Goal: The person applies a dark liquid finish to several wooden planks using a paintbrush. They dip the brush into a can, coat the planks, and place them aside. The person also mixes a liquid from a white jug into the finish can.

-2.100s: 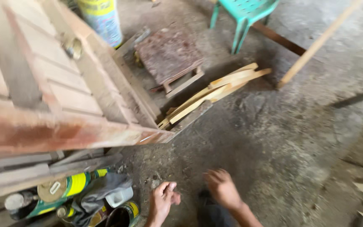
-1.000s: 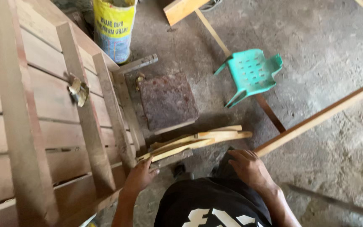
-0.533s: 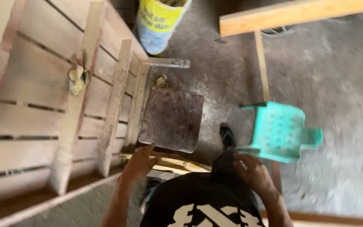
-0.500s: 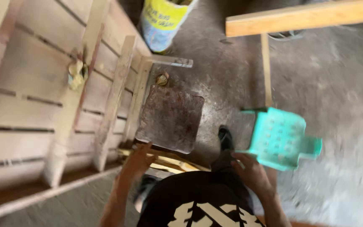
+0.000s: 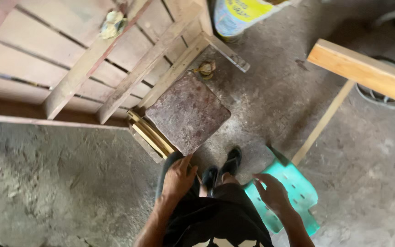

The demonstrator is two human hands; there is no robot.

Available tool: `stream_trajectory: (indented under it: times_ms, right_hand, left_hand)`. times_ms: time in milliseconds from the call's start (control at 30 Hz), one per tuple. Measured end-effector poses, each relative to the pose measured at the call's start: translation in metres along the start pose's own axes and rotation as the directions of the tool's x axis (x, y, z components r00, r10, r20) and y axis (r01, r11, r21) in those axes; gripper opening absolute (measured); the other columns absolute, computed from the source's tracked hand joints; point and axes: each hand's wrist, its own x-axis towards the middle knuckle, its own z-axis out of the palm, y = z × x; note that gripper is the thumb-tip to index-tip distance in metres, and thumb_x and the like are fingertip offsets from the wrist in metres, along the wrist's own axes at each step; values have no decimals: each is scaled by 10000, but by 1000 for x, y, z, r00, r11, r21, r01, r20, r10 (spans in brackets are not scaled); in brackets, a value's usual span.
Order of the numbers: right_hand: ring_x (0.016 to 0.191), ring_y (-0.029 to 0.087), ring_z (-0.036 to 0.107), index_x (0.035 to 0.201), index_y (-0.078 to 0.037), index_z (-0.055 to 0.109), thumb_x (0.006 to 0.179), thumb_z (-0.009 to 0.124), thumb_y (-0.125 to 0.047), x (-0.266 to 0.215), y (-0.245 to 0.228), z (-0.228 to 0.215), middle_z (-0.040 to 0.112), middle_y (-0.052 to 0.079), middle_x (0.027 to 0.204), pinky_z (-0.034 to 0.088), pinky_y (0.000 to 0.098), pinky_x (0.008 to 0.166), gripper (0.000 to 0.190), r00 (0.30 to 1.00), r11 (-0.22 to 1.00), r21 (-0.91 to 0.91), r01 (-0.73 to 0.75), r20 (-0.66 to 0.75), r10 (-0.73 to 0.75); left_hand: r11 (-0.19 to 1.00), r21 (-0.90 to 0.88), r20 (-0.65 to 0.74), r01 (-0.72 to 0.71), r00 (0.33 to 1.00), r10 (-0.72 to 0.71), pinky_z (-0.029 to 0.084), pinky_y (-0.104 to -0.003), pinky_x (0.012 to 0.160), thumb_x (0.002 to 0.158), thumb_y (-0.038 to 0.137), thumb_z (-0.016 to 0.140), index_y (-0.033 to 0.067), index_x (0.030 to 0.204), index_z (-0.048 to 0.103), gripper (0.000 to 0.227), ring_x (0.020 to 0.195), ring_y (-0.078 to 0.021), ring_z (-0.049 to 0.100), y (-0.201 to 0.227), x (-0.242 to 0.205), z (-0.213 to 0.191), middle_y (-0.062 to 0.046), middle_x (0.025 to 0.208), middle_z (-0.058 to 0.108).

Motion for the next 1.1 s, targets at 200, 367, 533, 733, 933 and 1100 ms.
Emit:
stream_trajectory:
  times_ms: [200, 367, 533, 733, 933, 1100]
  right_hand:
    - [922, 296, 732, 1049, -65, 746, 900, 692, -221, 70, -31, -28, 755, 128, 1014, 576, 383, 805, 223, 977, 982, -35, 187, 109, -182]
    - [897, 311, 729, 995, -57, 743, 897, 696, -202, 134, -48, -39, 744, 143, 954, 569, 400, 760, 181, 925, 927, -53, 371, 108, -364]
    - [839, 316, 727, 995, -71, 743, 884, 711, -180, 214, -32, -15, 750, 127, 917, 570, 402, 731, 159, 880, 886, -81, 457, 187, -437]
    - [853, 336, 704, 971, -75, 723, 920, 694, -152, 368, 14, 66, 733, 139, 933, 562, 420, 758, 97, 738, 732, -96, 674, 121, -664]
    - [829, 329, 679, 1003, -53, 715, 897, 682, -127, 282, 59, 45, 712, 126, 886, 527, 433, 759, 134, 641, 675, 44, 737, 271, -718]
    - [755, 260, 703, 911, -80, 766, 868, 740, -136, 289, 52, 12, 737, 94, 830, 545, 391, 734, 75, 824, 857, -98, 505, 351, -445]
  left_hand:
    - [944, -149, -193, 295, 927, -320, 606, -438, 772, 884, 247, 712, 128, 1278, 662, 414, 931, -348, 753, -24, -48, 32, -166, 1036, 766]
    - [914, -257, -266, 315, 886, -380, 607, -438, 769, 913, 236, 692, 115, 1217, 708, 327, 945, -368, 748, -70, -24, 70, -184, 1066, 760]
    - [954, -250, -327, 166, 913, -245, 572, -484, 794, 872, 215, 722, 36, 1196, 678, 373, 951, -439, 691, -59, 27, 127, -252, 1058, 720]
    - [979, -97, 122, 177, 979, -165, 474, -520, 970, 948, 198, 657, 45, 1314, 583, 404, 1099, -403, 621, -59, 132, 257, -209, 1174, 664]
    - [951, 48, -251, 304, 926, -283, 417, -643, 1016, 824, 253, 628, 17, 1400, 550, 628, 1263, -515, 520, 32, 65, 454, -319, 1387, 498]
    - [793, -361, -313, 490, 738, -598, 592, -424, 948, 933, 136, 573, 160, 1238, 746, 352, 1073, -249, 742, 71, 49, 499, -132, 1237, 718]
